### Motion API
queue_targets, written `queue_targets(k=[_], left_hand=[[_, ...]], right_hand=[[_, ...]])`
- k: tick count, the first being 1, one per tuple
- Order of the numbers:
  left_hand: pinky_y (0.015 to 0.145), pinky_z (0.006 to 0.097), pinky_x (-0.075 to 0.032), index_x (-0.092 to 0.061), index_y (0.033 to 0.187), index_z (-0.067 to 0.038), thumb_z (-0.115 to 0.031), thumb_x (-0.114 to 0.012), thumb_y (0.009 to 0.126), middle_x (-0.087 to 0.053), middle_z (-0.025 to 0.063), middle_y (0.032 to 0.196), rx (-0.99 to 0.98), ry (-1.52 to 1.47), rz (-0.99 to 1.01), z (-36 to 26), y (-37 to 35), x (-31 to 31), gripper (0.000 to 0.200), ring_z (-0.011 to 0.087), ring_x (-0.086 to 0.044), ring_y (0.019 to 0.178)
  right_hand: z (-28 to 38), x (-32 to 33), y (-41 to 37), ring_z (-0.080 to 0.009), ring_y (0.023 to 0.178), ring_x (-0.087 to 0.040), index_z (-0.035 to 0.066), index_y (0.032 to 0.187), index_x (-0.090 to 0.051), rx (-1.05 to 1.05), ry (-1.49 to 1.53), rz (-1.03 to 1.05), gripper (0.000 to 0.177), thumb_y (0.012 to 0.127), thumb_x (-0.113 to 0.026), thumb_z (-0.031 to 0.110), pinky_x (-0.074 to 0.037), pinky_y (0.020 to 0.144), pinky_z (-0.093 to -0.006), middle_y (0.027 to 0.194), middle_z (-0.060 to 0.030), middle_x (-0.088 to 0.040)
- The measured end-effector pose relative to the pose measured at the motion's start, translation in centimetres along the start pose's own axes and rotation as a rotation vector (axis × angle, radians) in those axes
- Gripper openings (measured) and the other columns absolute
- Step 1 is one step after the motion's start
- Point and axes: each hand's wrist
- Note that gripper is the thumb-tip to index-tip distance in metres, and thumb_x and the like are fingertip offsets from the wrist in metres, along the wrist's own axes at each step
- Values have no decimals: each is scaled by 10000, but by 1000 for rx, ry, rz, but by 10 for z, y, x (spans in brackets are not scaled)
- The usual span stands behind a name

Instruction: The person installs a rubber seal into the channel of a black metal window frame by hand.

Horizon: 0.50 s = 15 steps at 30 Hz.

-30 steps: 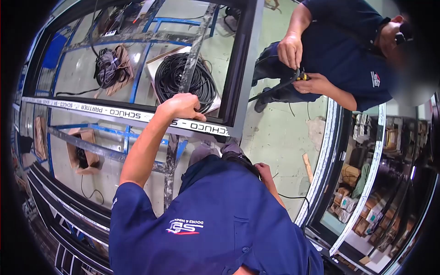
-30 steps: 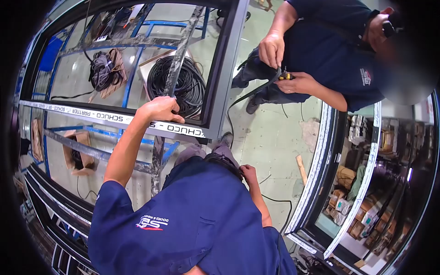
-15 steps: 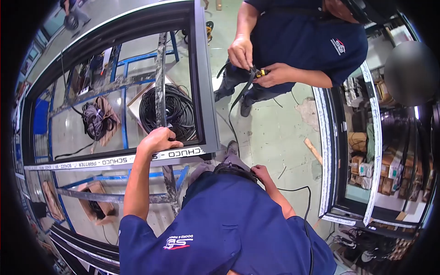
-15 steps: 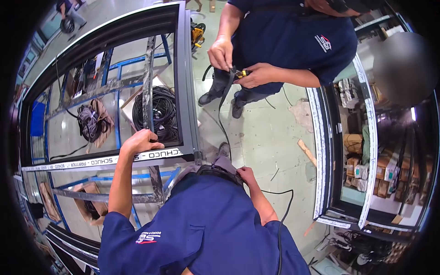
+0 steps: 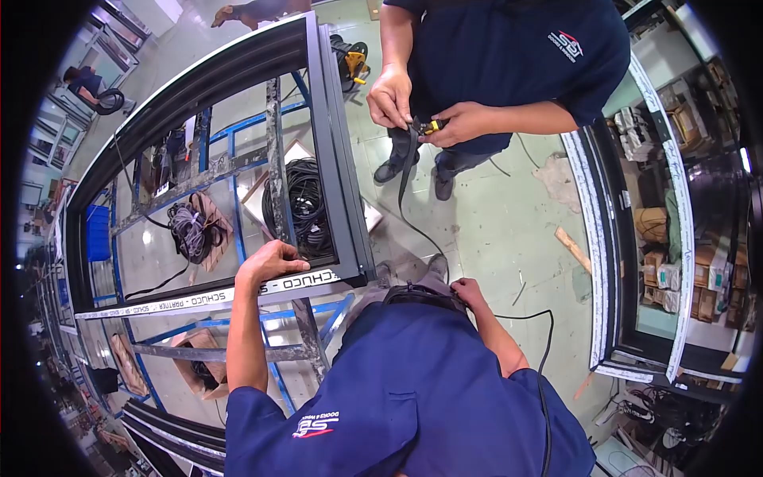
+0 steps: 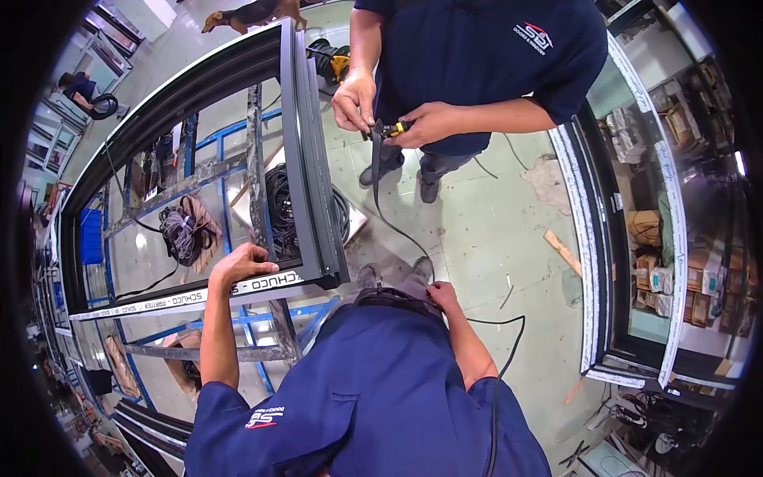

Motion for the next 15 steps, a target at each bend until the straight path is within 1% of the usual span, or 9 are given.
queue_targets(k=[2, 5, 6, 7, 9, 10, 13, 14, 15], left_hand=[[545, 361, -395, -707, 763, 4, -408, -806, 857, -565, 36, 587, 73, 8, -1, -4, -2, -1, 434, 103, -495, 574], [544, 351, -401, -726, 780, -3, -385, -814, 852, -591, 29, 597, 118, -107, -6, -11, -6, -2, 399, 97, -516, 582], [516, 302, -376, -732, 806, 3, -297, -819, 859, -610, -8, 623, 144, -112, -47, -16, -8, -5, 316, 59, -510, 580], [535, 309, -396, -744, 822, -6, -311, -826, 849, -620, 0, 630, 176, -14, -60, -20, -8, -4, 317, 63, -521, 592], [552, 330, -418, -751, 821, -5, -375, -842, 813, -638, 44, 630, 219, 3, -82, -23, -10, -4, 381, 97, -540, 594], [562, 329, -428, -755, 831, -13, -380, -846, 808, -643, 44, 637, 243, 48, -86, -24, -9, -3, 378, 101, -546, 600], [626, 339, -477, -773, 896, -27, -376, -851, 804, -685, 59, 696, 266, 50, -86, -32, -11, -2, 369, 112, -588, 652], [652, 339, -493, -781, 931, -37, -372, -853, 803, -711, 67, 736, 293, 76, -79, -41, -12, -1, 366, 116, -609, 679], [662, 334, -499, -787, 957, -44, -369, -857, 801, -726, 60, 757, 328, 74, -77, -46, -12, -1, 368, 115, -622, 696]], right_hand=[[1, 10, 6, -189, 720, -664, -44, 933, -763, -26, 21, 29, 306, 851, -696, 244, -525, 683, -342, 820, -127, -742], [-4, 31, 11, -199, 723, -663, -35, 932, -766, -33, 42, 37, 294, 846, -685, 235, -523, 682, -349, 823, -132, -740], [-7, 40, 13, -202, 721, -661, -33, 930, -767, -35, 54, 33, 289, 846, -681, 230, -521, 678, -351, 822, -131, -738], [-11, 50, 15, -205, 719, -660, -30, 928, -768, -37, 66, 32, 284, 845, -677, 226, -520, 675, -353, 822, -131, -737], [-23, 71, 22, -212, 712, -656, -41, 929, -763, -74, 101, 48, 273, 843, -663, 197, -512, 662, -348, 826, -135, -734], [-33, 81, 26, -212, 717, -664, -47, 957, -753, -84, 156, 67, 279, 856, -656, 194, -518, 660, -346, 846, -136, -736], [-72, 108, 49, -217, 744, -694, -53, 1044, -716, -147, 290, 130, 285, 899, -630, 178, -543, 650, -339, 923, -142, -743], [-75, 118, 51, -218, 762, -709, -35, 1061, -707, -169, 286, 133, 264, 919, -620, 170, -555, 635, -331, 957, -134, -745], [-77, 129, 54, -214, 753, -712, -19, 1045, -706, -197, 238, 131, 239, 921, -615, 164, -554, 620, -322, 945, -121, -744]])
Point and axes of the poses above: each hand's wrist, its own y-axis towards the middle knuckle, its own x-axis out of the back of the hand, z = x × y
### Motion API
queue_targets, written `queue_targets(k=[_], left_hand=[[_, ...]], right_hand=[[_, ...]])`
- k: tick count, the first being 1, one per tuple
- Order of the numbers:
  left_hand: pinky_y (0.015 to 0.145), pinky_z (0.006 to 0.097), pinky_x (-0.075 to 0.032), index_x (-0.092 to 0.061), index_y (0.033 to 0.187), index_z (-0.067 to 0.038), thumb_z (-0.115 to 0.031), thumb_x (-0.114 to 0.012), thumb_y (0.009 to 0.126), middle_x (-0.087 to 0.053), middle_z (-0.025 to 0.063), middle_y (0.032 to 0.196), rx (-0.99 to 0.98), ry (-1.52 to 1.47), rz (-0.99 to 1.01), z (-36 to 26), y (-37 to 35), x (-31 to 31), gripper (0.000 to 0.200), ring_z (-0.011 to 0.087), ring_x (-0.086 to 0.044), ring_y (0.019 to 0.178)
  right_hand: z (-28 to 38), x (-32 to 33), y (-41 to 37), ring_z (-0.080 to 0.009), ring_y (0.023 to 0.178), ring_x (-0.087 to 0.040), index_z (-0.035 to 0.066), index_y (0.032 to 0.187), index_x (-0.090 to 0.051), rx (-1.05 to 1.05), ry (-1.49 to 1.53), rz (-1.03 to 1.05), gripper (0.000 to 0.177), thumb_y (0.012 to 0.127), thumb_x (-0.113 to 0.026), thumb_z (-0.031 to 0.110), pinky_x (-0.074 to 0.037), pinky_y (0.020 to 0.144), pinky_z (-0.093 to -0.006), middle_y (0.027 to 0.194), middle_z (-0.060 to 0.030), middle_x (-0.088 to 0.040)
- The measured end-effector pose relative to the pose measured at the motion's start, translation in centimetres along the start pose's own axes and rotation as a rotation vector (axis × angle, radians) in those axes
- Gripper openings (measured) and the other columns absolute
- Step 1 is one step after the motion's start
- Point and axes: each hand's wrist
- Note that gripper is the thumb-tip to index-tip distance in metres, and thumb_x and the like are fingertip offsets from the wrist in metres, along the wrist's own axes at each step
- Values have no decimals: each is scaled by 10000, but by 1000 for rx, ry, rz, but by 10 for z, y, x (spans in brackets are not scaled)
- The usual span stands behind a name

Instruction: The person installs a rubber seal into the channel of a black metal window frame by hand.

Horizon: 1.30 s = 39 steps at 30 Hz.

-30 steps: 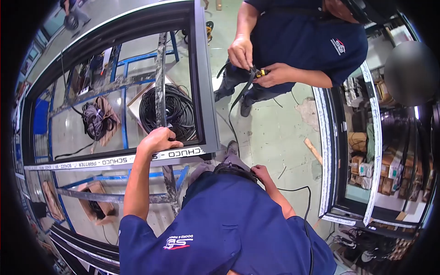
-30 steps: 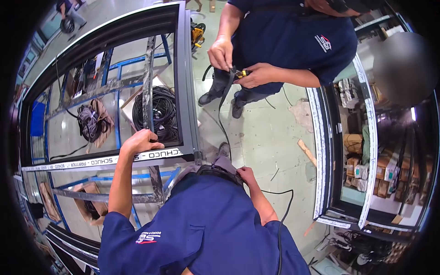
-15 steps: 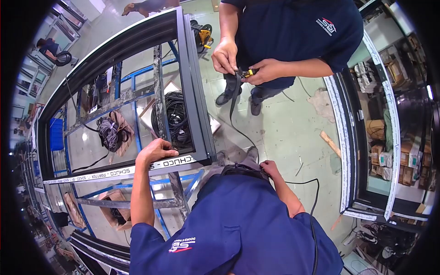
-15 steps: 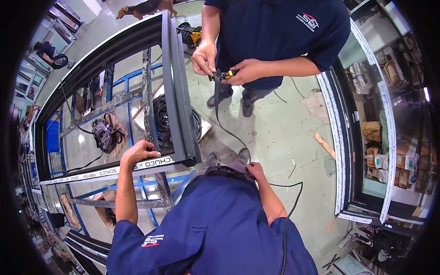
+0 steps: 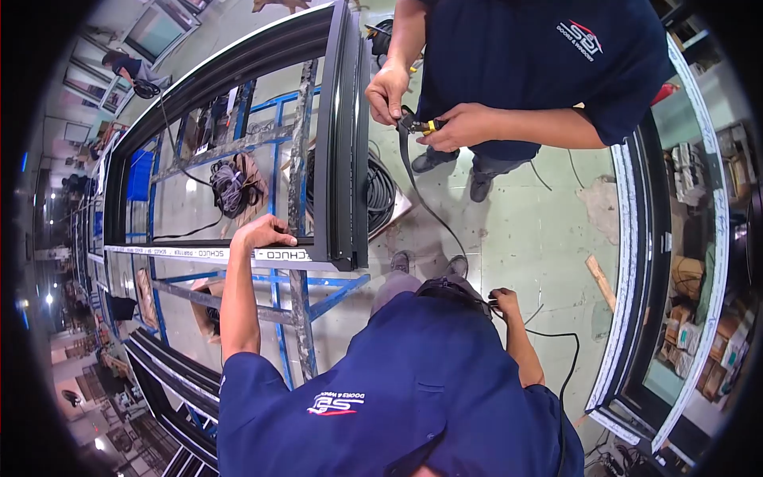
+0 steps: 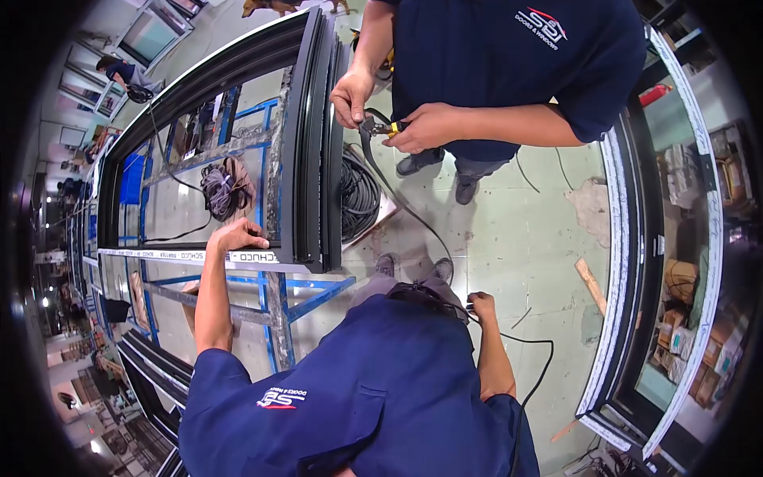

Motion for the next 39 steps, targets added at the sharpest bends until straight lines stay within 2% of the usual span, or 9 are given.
queue_targets(k=[10, 18, 23, 29, 30, 32, 36, 37, 39], left_hand=[[655, 335, -482, -779, 912, -21, -330, -843, 811, -693, 40, 729, 0, -33, -24, 13, 7, -6, 331, 105, -594, 690], [523, 303, -390, -749, 797, 0, -272, -842, 826, -622, -12, 624, -71, -63, 10, 16, 13, -6, 290, 60, -509, 568], [527, 294, -425, -779, 826, -14, -291, -854, 808, -664, -3, 648, 22, -71, -11, -1, 4, -5, 287, 67, -552, 567], [569, 287, -446, -761, 809, -4, -259, -857, 779, -678, 17, 668, 75, -79, -55, -1, 10, -11, 274, 84, -576, 607], [614, 291, -464, -755, 863, 21, -266, -845, 789, -698, 36, 738, 46, 13, -101, -5, 8, -11, 310, 100, -599, 676], [673, 282, -475, -739, 949, 41, -226, -791, 848, -698, 39, 808, -31, -105, -288, -16, 5, -16, 290, 108, -600, 755], [753, 278, -481, -714, 1064, 35, -138, -646, 989, -675, 26, 886, -283, -331, -1162, -46, 24, -28, 200, 103, -574, 821], [757, 284, -482, -712, 1066, 36, -151, -631, 1006, -675, 29, 890, -236, -354, -1319, -63, 25, -36, 212, 108, -573, 819], [753, 297, -486, -705, 1059, 46, -182, -591, 1041, -673, 35, 884, -194, -449, -1653, -122, 22, -58, 256, 129, -573, 799]], right_hand=[[6, 56, 20, -223, 784, -716, 15, 1062, -679, -10, 181, -133, 212, 914, -603, 145, -567, 657, -345, 943, -118, -730], [11, 142, 0, -207, 771, -697, 42, 1046, -657, 237, 911, -508, 167, 998, -591, 187, -583, 665, -334, 920, -89, -706], [7, 208, -14, -182, 808, -674, 69, 1015, -656, 238, 1190, -692, 167, 1011, -570, 212, -554, 709, -329, 901, -46, -702], [-25, 307, 19, -174, 705, -644, 97, 872, -647, 422, 1508, -708, 278, 1045, -498, 256, -517, 631, -298, 767, -35, -670], [-24, 328, 23, -175, 691, -640, 98, 847, -638, 451, 1562, -796, 304, 1051, -478, 257, -512, 615, -294, 750, -37, -664], [-17, 373, 34, -178, 663, -631, 99, 798, -621, 507, 1660, -974, 358, 1061, -438, 259, -500, 584, -285, 717, -41, -652], [26, 479, 61, -178, 565, -580, 93, 732, -582, 474, 1787, -1278, 459, 1074, -365, 308, -447, 503, -283, 657, -38, -611], [33, 514, 78, -180, 531, -556, 90, 733, -581, 467, 1816, -1262, 506, 1086, -327, 350, -428, 478, -290, 640, -35, -597], [68, 567, 98, -167, 528, -558, 94, 706, -576, 474, 1865, -1227, 471, 1067, -381, 327, -424, 481, -283, 631, -28, -599]])
Point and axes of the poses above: each hand's wrist, its own y-axis towards the middle knuckle, its own x-axis out of the back of the hand, z = x × y
